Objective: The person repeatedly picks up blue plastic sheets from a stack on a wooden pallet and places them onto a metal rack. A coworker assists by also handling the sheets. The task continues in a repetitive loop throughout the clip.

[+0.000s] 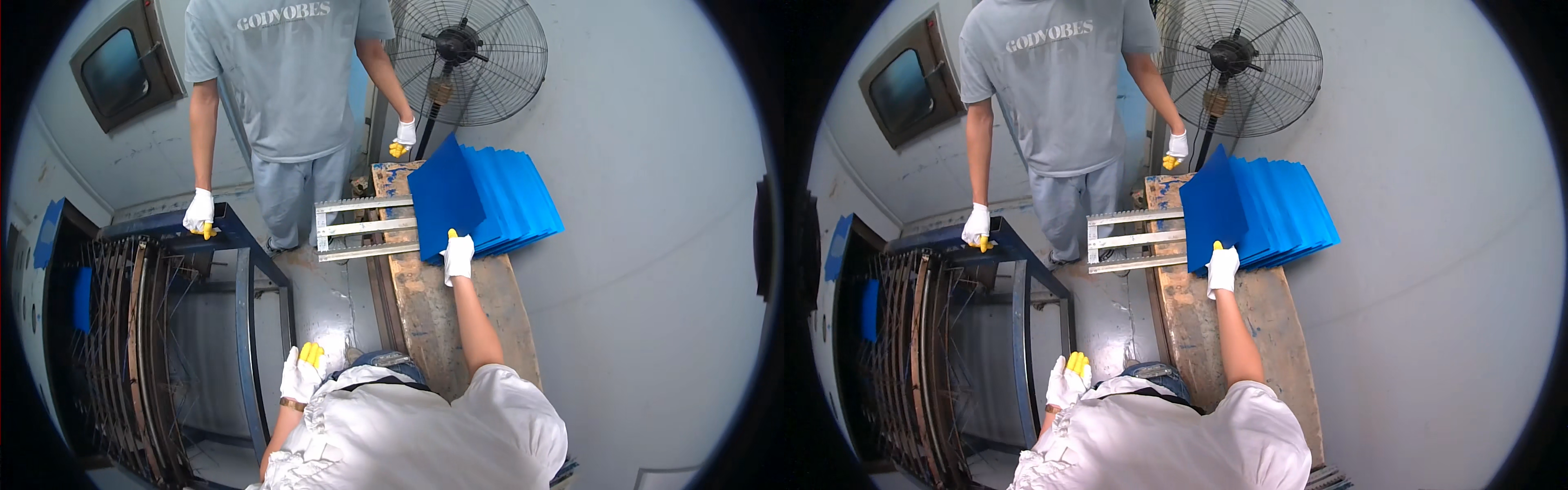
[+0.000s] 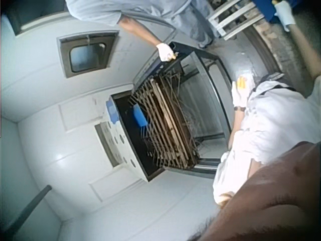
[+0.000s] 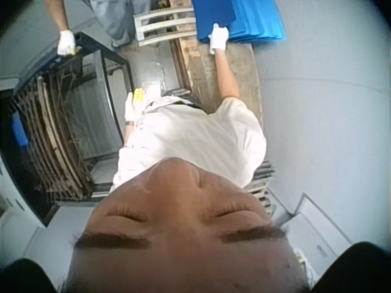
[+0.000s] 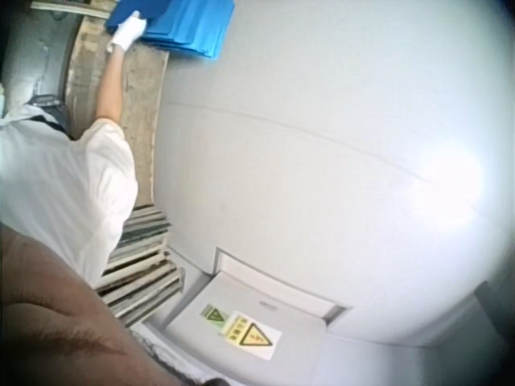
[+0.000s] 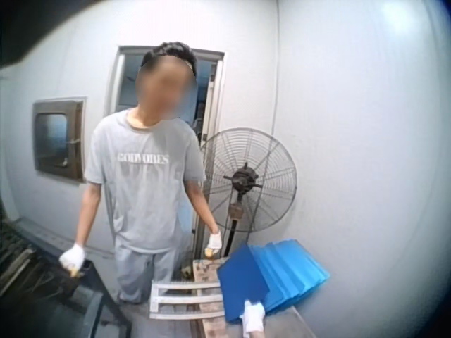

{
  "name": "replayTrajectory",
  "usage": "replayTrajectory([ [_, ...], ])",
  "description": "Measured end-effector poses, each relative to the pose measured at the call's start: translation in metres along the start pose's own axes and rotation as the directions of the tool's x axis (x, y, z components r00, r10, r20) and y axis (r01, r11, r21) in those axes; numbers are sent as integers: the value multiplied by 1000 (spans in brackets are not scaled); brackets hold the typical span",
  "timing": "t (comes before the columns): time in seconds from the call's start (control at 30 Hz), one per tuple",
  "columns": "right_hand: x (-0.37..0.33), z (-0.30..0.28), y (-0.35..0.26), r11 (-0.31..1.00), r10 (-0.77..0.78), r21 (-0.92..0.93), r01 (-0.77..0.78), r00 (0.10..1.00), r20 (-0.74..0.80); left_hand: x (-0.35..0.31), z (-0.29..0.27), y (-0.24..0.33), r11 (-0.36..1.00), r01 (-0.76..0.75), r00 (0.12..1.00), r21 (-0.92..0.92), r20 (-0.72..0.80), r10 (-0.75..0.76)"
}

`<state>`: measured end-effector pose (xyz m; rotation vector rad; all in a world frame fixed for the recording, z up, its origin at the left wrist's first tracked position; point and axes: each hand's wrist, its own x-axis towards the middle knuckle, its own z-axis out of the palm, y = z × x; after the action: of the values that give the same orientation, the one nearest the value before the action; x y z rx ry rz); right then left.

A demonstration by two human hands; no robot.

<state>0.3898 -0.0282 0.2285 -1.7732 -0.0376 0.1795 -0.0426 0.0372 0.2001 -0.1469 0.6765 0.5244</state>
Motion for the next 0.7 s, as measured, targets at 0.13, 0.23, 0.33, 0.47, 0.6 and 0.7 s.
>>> replayTrajectory([
  [0.13,13,3,6,935,-33,-350,47,998,45,1,-3,-2,999,-37,999,-37,-38,35],
  [0.23,13,5,11,821,-251,-528,216,968,6,1,-3,-3,998,-30,999,-51,-40,28],
  [0.33,-4,4,-6,808,-204,-531,256,967,155,1,-5,-3,998,-33,999,-55,-43,30],
  [0.47,-11,2,-6,765,-275,-559,319,947,164,3,-7,-3,998,-20,999,-57,-45,18],
  [0.6,8,6,23,845,-197,-480,236,972,131,4,-6,-2,998,-23,998,-58,-55,20],
  [0.7,18,7,41,825,-207,-500,264,964,168,4,-7,-2,997,-37,998,-64,-57,33],
])
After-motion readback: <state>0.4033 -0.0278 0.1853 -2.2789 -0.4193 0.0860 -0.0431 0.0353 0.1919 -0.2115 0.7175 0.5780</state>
